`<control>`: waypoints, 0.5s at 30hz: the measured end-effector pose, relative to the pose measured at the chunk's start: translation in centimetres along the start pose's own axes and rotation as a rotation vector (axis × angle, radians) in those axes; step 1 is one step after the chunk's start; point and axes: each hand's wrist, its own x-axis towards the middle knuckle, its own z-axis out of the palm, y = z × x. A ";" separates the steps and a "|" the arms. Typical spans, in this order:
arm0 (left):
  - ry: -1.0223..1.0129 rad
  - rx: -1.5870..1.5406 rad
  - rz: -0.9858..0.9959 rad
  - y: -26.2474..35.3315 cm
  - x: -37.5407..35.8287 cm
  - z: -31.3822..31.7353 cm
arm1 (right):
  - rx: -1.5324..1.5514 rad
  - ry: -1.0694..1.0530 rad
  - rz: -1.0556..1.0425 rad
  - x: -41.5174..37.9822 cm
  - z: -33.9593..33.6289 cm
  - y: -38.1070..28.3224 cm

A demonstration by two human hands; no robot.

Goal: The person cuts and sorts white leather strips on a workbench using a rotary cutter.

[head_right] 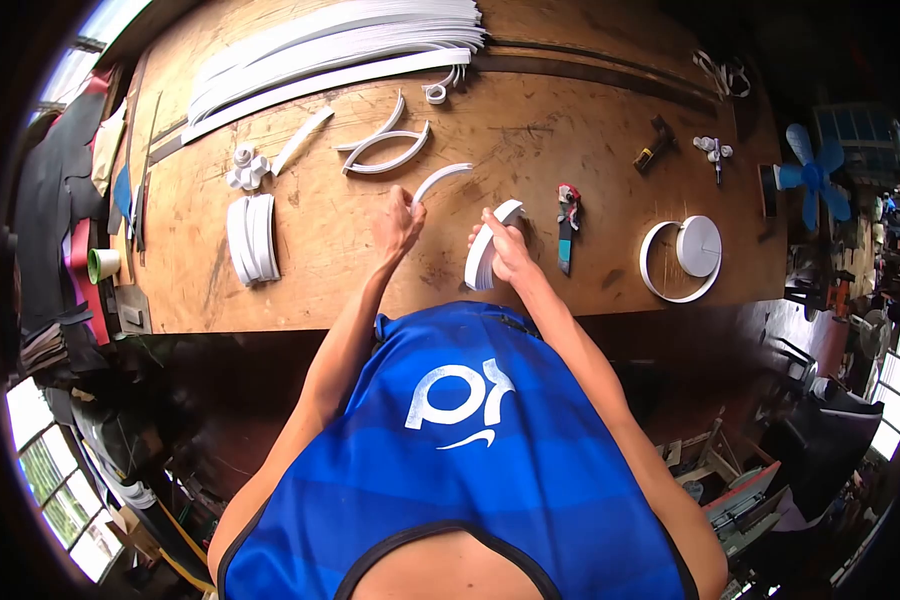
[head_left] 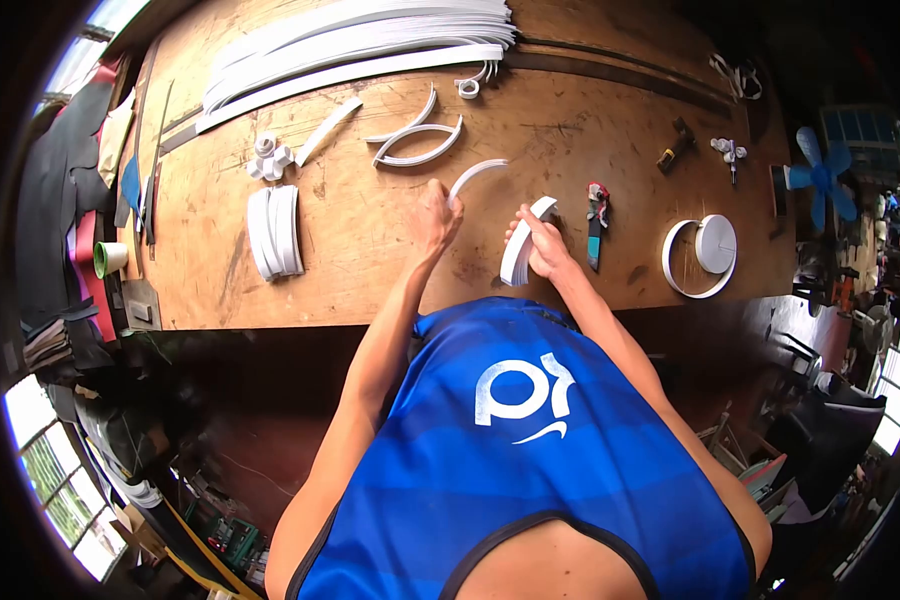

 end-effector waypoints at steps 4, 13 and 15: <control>-0.055 -0.086 0.054 2.0 -3.7 1.1 | -0.034 -0.045 0.037 1.6 1.5 0.4; -0.215 -0.289 0.126 1.7 -5.8 0.4 | 0.103 -0.194 0.015 1.2 2.2 -0.3; -0.252 -0.287 0.172 1.7 -5.7 0.0 | 0.114 -0.248 0.026 0.5 2.3 -0.8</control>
